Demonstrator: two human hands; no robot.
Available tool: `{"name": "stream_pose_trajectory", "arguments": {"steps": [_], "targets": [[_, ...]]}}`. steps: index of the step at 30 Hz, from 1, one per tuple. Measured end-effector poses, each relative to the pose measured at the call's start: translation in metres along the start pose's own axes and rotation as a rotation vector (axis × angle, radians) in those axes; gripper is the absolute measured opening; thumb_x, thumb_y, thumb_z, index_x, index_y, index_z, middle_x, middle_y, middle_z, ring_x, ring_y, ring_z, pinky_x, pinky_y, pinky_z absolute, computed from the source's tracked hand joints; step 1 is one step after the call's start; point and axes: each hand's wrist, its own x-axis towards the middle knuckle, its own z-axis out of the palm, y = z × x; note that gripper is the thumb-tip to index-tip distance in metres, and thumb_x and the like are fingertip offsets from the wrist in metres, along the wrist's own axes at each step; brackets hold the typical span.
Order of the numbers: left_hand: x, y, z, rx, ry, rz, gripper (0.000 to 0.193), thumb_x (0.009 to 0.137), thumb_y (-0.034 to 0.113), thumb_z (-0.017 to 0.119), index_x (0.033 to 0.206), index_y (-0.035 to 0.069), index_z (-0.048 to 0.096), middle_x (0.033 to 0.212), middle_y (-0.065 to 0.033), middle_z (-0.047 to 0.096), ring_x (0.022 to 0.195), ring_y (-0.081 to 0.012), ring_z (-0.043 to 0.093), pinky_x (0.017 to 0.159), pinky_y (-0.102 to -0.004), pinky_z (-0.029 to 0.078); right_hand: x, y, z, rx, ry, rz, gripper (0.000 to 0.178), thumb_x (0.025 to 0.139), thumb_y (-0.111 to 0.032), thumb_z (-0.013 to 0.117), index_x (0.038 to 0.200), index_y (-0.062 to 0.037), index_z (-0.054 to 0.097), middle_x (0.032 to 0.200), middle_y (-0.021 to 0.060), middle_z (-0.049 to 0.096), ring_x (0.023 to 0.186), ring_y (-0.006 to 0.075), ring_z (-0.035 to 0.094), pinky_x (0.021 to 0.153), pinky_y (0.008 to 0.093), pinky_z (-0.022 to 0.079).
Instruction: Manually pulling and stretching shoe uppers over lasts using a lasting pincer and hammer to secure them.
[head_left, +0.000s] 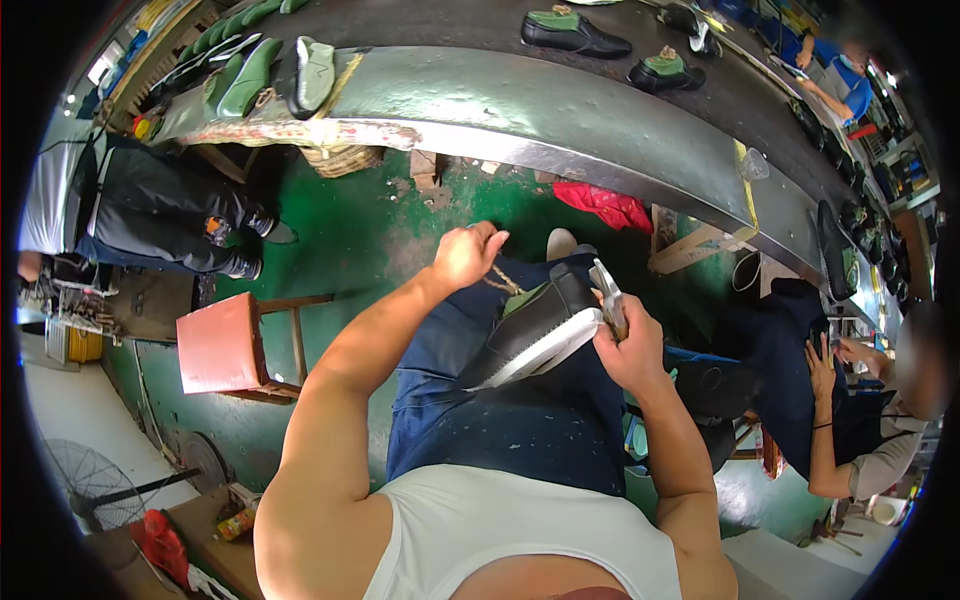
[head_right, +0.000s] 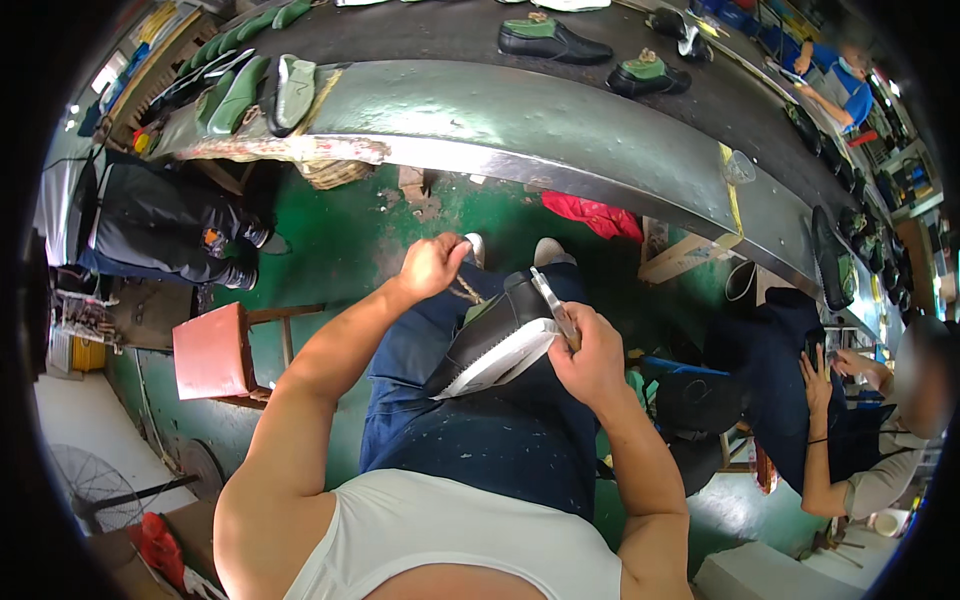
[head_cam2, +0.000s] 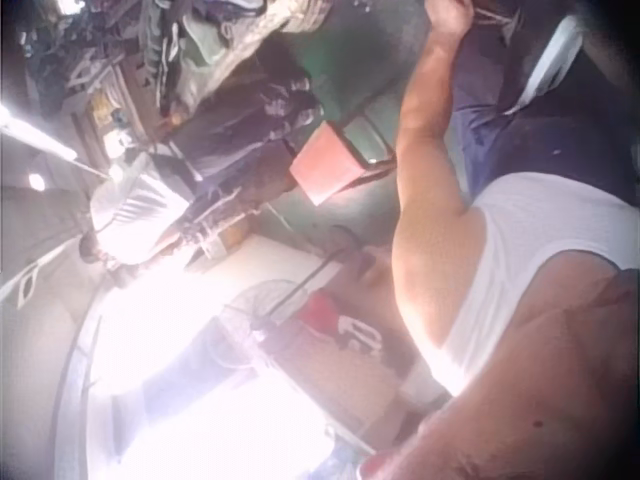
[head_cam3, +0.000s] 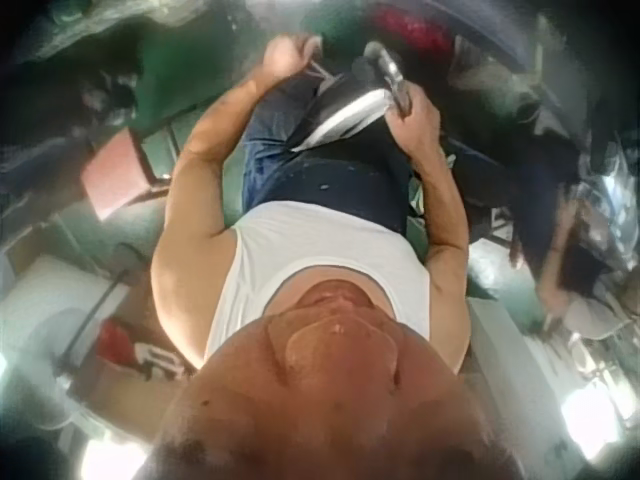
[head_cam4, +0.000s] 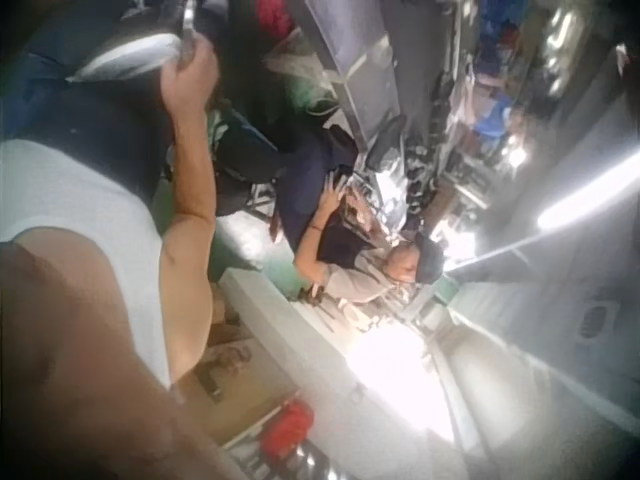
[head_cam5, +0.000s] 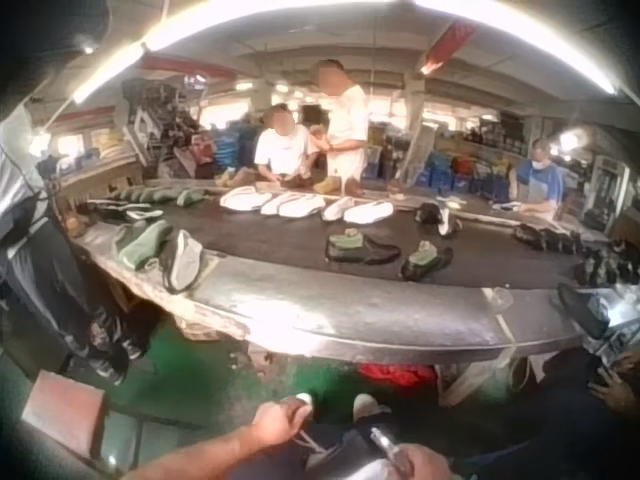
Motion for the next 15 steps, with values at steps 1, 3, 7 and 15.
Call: {"name": "stream_pose_trajectory", "arguments": {"steps": [1,3,7,15], "targets": [[0.001,-0.001,-0.003,0.137,0.004,0.034,0.032,0.099,0.032,0.057,0.106,0.002,0.067,0.081,-0.0201,0.068,0.08,-0.0412,0.066,0.072,-0.0422,0.055,0.003,-0.004,0.002,0.001,-0.002,-0.013,0.034,0.077,-0.007,0.067,0.11,-0.0025,0.06,0.09,0.0184,0.067,0.081,0.0398,0.064,0.074,0.0446,0.051],[0.004,0.016,-0.011,0.033,0.146,0.109,0.033,0.101,0.032,0.055,0.108,0.002,0.067,0.092,-0.0203,0.067,0.089,-0.0358,0.066,0.08,-0.0406,0.053,0.009,-0.011,0.003,-0.041,0.005,-0.009,0.033,0.078,-0.007,0.067,0.11,-0.0028,0.06,0.09,0.0174,0.067,0.082,0.0389,0.064,0.074,0.0459,0.051],[-0.04,0.098,-0.059,-0.848,-0.363,0.097,0.058,0.099,0.039,0.06,0.142,0.003,0.048,0.136,-0.0208,0.054,0.124,-0.0352,0.053,0.106,-0.0414,0.041,0.011,-0.019,-0.002,-0.08,-0.002,-0.103,0.033,0.077,-0.007,0.067,0.11,-0.0042,0.061,0.091,0.0159,0.067,0.081,0.0372,0.064,0.074,0.0467,0.052],[-0.066,0.11,-0.043,-0.759,-0.248,0.128,0.072,0.088,0.014,0.077,0.148,0.007,0.038,0.143,-0.0136,0.047,0.135,-0.0224,0.043,0.111,-0.0387,0.038,0.044,-0.033,0.006,-0.208,0.053,-0.662,0.042,0.074,-0.003,0.07,0.114,-0.0026,0.057,0.099,0.0142,0.07,0.092,0.0332,0.069,0.079,0.0403,0.057]]}}
